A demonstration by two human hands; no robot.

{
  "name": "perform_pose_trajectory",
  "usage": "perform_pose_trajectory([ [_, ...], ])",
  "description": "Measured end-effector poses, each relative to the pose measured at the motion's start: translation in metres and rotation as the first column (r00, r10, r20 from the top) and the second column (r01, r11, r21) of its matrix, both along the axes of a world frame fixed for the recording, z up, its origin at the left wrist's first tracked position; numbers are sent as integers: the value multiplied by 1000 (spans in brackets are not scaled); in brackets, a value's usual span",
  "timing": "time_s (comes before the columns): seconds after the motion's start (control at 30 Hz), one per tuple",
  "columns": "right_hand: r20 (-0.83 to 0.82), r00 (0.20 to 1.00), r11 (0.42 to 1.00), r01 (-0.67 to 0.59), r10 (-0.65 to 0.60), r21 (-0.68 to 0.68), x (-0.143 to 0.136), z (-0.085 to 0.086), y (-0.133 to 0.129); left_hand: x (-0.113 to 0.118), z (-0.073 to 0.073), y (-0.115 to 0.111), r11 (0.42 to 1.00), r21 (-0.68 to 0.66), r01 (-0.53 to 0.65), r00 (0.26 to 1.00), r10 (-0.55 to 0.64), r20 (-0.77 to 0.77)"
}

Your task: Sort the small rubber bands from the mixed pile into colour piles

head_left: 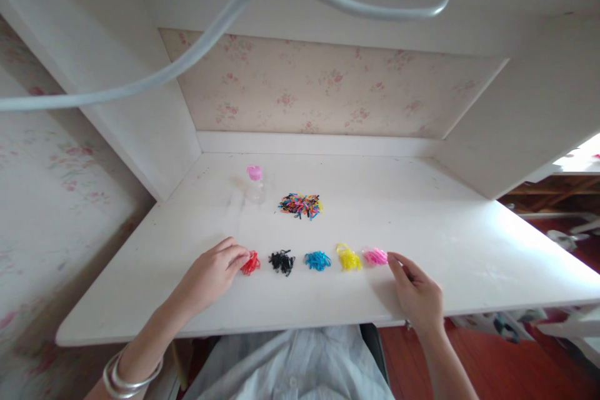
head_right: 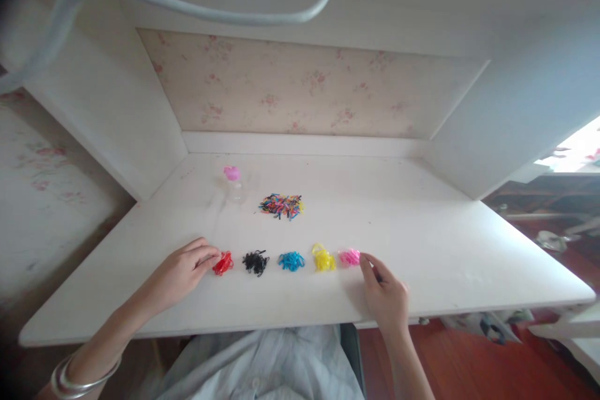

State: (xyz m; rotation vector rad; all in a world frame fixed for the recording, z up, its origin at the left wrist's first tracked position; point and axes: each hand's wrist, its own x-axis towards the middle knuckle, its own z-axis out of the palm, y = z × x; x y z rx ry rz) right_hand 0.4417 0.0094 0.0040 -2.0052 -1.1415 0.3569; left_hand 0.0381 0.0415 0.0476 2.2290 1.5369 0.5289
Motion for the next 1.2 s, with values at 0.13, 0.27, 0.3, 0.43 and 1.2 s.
perform_pose_trajectory([
  [0.13,-19,1000,1000,7,-7,9,-1,1,0,-1,-6,0,1000,-5,-3,1000,3,26],
  [0.27,-85,996,998,28,-24,52,3,-2,3,-1,-4,-2,999,15,-47,995,46,89],
  [0.3,-109,994,998,31,-24,63,4,-2,4,-2,-3,-2,998,22,-59,993,57,100],
  [0.43,-177,983,995,-33,51,99,6,11,15,-9,-4,-5,990,65,-125,981,114,156],
  [1.2,496,495,700,-467,713,-540,-127,45,128,-38,-34,-20,910,-41,-412,852,401,337],
])
